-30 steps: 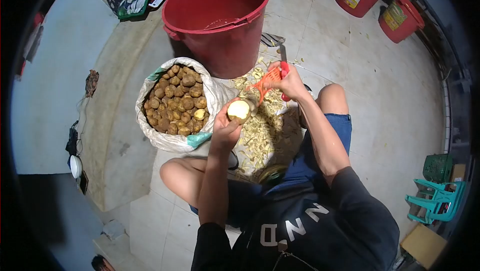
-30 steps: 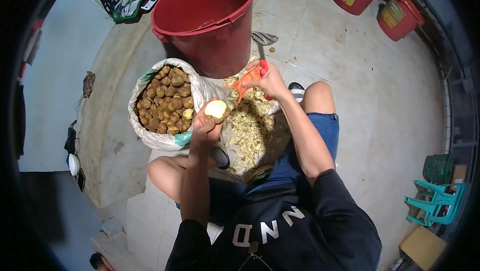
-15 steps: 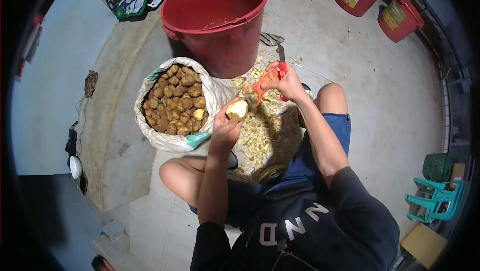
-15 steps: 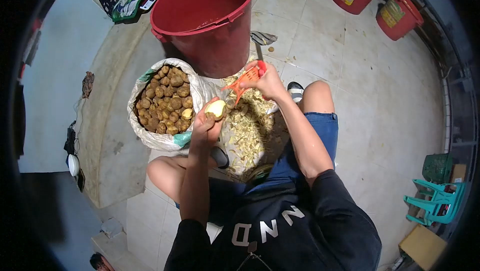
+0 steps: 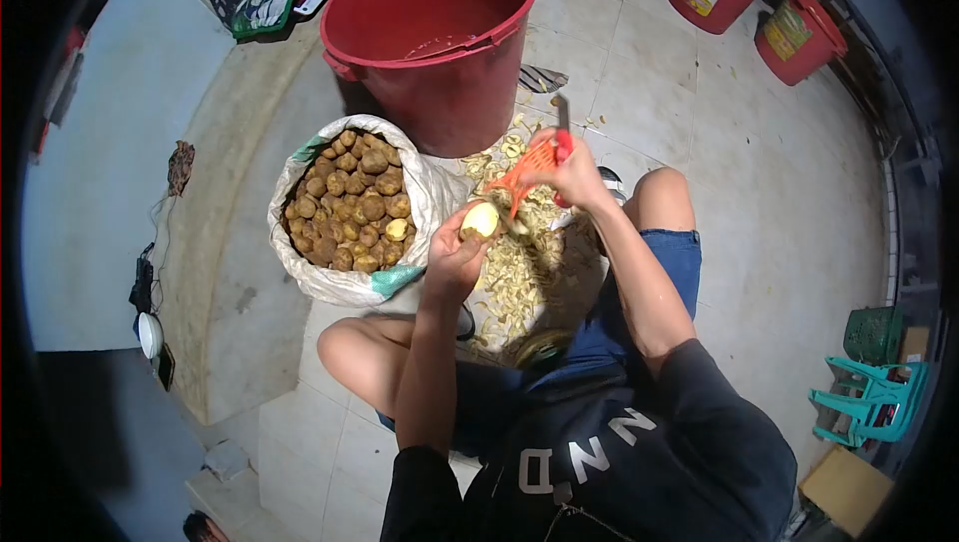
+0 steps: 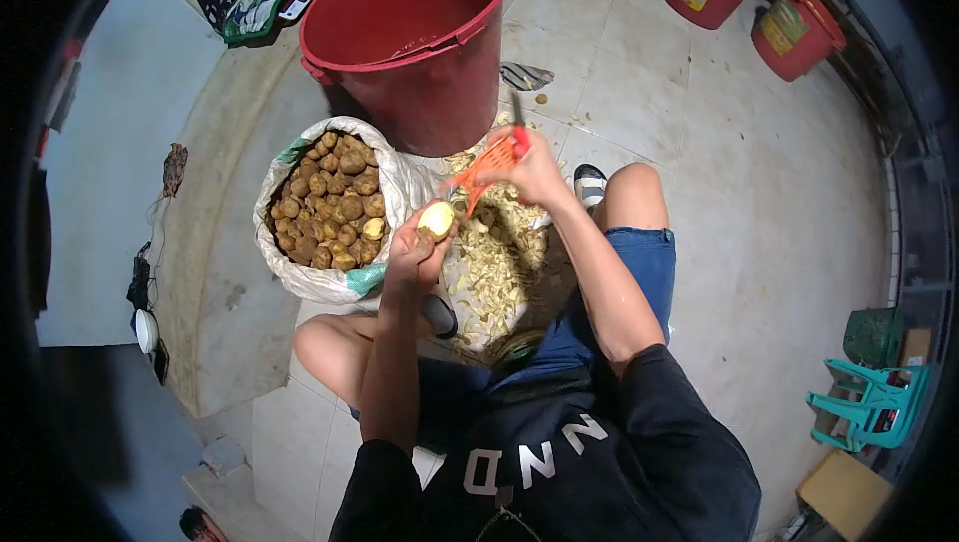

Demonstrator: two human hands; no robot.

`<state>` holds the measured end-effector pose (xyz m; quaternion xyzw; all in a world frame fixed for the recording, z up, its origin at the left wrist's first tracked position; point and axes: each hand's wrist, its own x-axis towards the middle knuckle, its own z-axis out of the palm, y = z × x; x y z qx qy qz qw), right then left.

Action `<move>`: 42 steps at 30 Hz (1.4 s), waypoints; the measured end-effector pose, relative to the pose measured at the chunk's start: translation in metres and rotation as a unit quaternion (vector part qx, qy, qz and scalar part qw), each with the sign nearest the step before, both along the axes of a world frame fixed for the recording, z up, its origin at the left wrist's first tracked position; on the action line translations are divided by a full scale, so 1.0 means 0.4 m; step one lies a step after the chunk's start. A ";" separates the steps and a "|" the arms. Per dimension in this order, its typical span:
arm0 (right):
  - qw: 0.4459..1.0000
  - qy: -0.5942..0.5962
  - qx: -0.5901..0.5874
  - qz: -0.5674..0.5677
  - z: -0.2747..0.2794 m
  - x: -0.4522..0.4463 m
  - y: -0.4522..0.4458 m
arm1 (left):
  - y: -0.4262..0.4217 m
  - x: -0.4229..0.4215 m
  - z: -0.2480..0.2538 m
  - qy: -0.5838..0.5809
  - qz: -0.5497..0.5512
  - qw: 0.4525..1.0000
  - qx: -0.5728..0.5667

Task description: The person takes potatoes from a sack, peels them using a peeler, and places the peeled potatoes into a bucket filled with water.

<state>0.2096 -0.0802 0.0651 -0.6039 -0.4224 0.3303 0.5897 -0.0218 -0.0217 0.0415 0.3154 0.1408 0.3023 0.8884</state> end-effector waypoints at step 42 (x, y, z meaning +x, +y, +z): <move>0.989 -0.132 -0.060 0.036 0.024 -0.057 0.020 | -0.010 0.021 -0.042 -0.045 0.010 0.999 -0.026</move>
